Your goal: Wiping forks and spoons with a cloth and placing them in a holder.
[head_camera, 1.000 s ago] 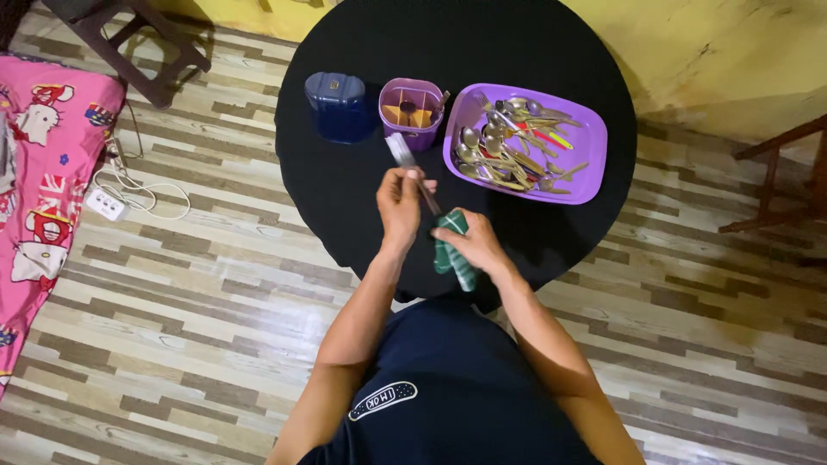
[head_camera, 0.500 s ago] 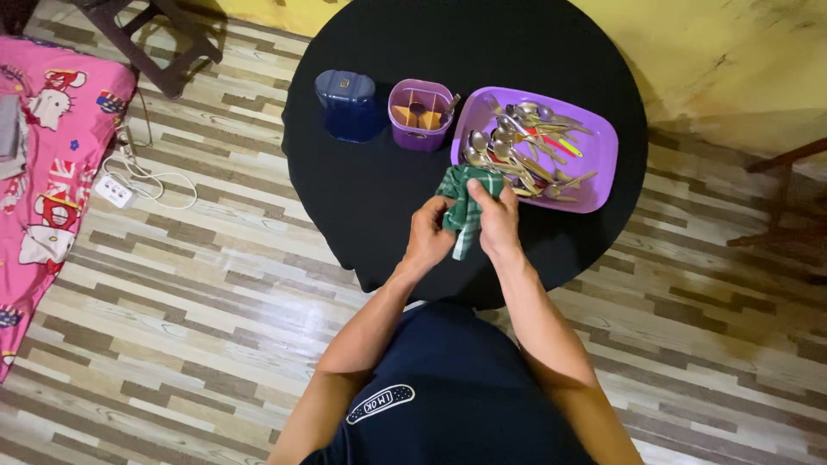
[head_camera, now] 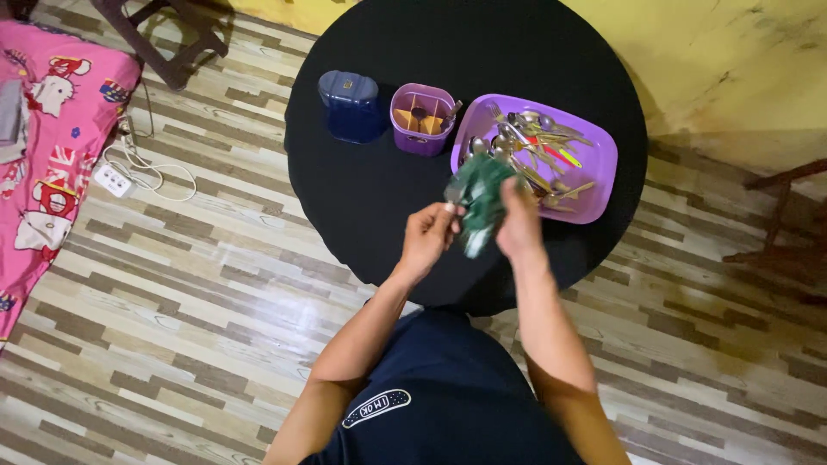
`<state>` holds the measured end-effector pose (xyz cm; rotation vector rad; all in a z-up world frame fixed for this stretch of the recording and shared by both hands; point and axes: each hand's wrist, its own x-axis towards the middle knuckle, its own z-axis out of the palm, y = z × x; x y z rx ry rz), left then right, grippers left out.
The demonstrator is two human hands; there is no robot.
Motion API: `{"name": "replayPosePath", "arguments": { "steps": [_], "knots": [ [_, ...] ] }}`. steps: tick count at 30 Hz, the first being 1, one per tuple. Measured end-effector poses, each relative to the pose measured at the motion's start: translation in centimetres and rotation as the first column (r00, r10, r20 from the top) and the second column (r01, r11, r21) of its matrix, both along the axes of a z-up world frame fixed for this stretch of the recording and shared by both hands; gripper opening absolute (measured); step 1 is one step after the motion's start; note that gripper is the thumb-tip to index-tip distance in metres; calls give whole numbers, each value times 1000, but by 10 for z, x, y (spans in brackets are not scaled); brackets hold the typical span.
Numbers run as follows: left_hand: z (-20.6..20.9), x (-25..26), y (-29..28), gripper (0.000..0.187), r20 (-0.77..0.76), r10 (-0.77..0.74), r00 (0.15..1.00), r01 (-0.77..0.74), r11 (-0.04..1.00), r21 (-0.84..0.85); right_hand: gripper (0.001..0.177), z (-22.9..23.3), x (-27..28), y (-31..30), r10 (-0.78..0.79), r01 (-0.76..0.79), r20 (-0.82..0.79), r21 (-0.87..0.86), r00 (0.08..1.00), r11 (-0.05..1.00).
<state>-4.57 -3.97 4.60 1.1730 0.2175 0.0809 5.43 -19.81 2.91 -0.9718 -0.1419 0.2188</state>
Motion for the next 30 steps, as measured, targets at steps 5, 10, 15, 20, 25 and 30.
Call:
{"name": "replayPosePath", "arguments": {
  "steps": [5,10,15,20,25,30],
  "knots": [
    [-76,6,1,30,47,-57,997,33,915,403,33,-19,-33,24,113,-101,44,-216,993,971],
    [-54,0,4,33,27,-69,997,47,873,486,35,21,-33,31,45,56,220,-433,974,900],
    [-24,-5,4,28,-55,-125,991,136,854,502,22,2,-14,23,-12,128,207,-561,978,818],
    [-42,-6,15,29,-33,-119,992,119,856,502,17,-10,22,-6,-198,246,156,-425,968,871],
    [-26,7,13,25,-5,56,998,-55,989,137,18,16,8,-4,-185,181,5,-235,983,955],
    [-61,18,3,27,100,64,993,-100,900,424,17,-33,-32,32,124,-173,-192,-264,974,949]
  ]
}}
